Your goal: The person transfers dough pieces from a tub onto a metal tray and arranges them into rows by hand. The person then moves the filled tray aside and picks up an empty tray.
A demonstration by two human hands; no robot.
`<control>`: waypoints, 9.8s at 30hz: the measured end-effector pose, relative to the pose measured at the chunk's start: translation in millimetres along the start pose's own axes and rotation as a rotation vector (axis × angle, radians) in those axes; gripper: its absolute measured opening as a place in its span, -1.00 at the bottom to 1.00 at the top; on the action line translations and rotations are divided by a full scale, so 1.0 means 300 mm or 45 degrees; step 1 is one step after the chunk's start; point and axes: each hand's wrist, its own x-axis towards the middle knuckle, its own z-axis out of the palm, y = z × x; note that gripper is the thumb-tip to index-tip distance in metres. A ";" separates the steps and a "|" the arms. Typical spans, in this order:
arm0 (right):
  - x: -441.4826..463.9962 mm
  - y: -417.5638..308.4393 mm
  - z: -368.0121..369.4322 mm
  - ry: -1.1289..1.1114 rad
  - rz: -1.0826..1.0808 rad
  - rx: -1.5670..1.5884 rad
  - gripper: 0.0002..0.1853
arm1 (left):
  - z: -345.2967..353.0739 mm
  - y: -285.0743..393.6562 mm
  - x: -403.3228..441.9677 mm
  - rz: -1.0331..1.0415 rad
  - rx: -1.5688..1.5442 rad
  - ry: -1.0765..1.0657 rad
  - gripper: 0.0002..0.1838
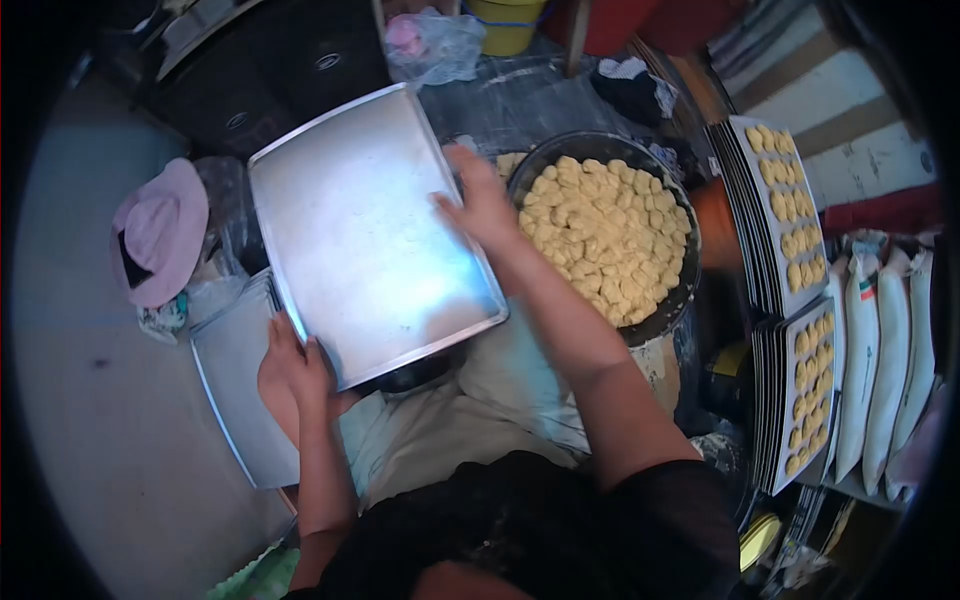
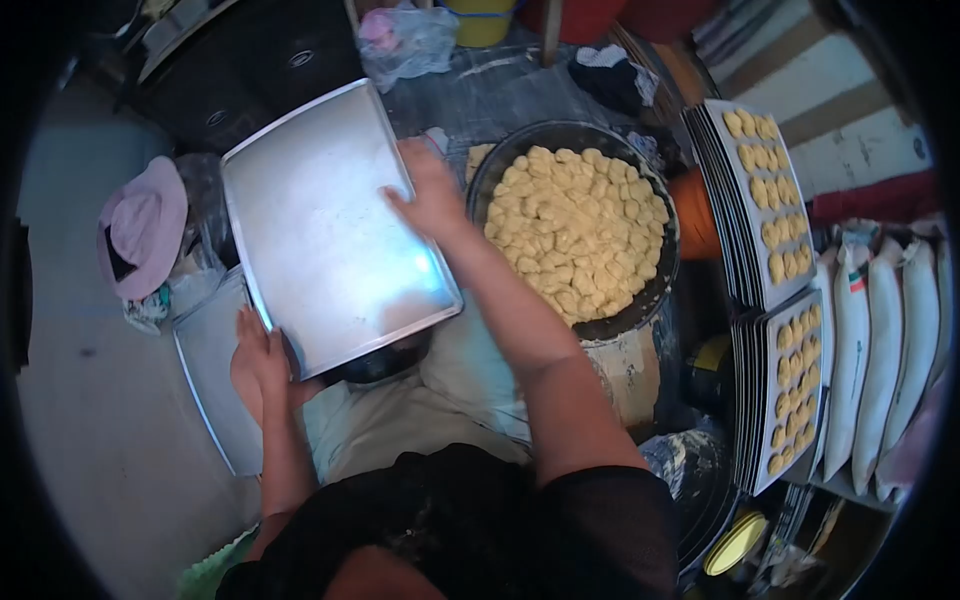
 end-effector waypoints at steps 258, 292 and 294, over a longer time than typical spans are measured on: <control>0.263 -0.176 0.426 -0.320 0.032 0.114 -0.62 | 0.156 0.040 0.646 0.132 -0.441 0.340 -0.80; 0.209 -0.076 0.127 -1.023 0.145 0.195 -0.63 | 0.232 0.153 0.675 0.613 0.265 0.027 -0.71; 0.218 -0.050 0.111 -0.899 0.349 0.536 -0.70 | 0.221 0.156 0.681 0.562 0.358 0.041 -0.72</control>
